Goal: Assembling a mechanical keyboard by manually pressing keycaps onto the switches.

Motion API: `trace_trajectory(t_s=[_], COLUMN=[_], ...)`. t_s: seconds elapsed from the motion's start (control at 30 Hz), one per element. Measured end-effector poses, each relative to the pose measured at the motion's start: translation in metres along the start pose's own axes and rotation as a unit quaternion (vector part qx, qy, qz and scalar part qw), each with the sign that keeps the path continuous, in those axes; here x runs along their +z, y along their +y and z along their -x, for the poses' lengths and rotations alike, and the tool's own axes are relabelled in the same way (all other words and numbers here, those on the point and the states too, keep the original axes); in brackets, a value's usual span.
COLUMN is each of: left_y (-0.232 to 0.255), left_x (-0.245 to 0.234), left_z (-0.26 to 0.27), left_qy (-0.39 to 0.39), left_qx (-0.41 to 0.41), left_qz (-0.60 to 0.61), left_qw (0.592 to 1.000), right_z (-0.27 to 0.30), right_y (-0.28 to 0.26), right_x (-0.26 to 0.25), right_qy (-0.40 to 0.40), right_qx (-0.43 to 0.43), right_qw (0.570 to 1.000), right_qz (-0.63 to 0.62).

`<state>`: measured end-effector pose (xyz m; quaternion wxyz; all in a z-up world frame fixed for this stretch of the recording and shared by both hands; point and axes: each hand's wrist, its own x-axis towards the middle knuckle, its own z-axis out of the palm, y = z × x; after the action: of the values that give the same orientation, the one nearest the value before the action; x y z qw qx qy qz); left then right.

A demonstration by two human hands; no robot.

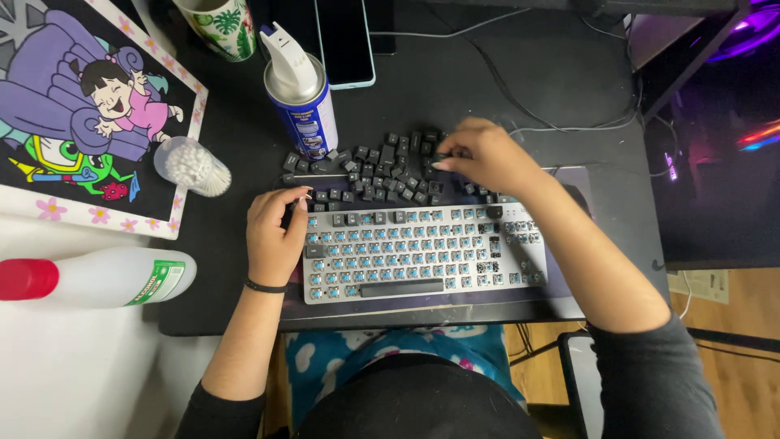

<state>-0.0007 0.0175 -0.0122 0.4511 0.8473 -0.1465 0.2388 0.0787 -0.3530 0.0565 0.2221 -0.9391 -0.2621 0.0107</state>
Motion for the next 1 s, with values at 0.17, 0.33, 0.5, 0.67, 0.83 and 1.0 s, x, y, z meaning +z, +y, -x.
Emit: trace_trajectory(t_s=[0.17,0.33,0.5,0.67,0.83,1.0], left_y=[0.004,0.006,0.008,0.007,0.008,0.007], left_x=[-0.001,0.000,-0.001,0.000,0.000,0.000], left_z=[-0.002,-0.004,-0.003,-0.004,-0.004,-0.004], left_qy=[-0.002,0.000,-0.005,-0.005,-0.003,-0.003], left_qx=[-0.008,-0.028,-0.037,-0.047,-0.050,-0.050], left_qz=[-0.003,0.011,0.005,0.005,0.005,0.003], left_qw=[1.000,1.000,0.999,0.999,0.999,0.999], right_z=[0.044,0.077,0.089,0.098,0.098,0.096], right_y=[0.005,-0.005,-0.008,-0.009,-0.016,-0.024], right_x=[-0.015,-0.010,0.006,0.009,0.009,0.006], right_qy=[0.048,0.067,0.070,0.054,0.045,0.044], right_qx=[0.053,0.073,0.085,0.095,0.093,0.097], right_qw=[0.993,0.990,0.992,0.994,0.994,0.993], right_qz=[-0.089,-0.105,-0.061,-0.001,0.030,0.043])
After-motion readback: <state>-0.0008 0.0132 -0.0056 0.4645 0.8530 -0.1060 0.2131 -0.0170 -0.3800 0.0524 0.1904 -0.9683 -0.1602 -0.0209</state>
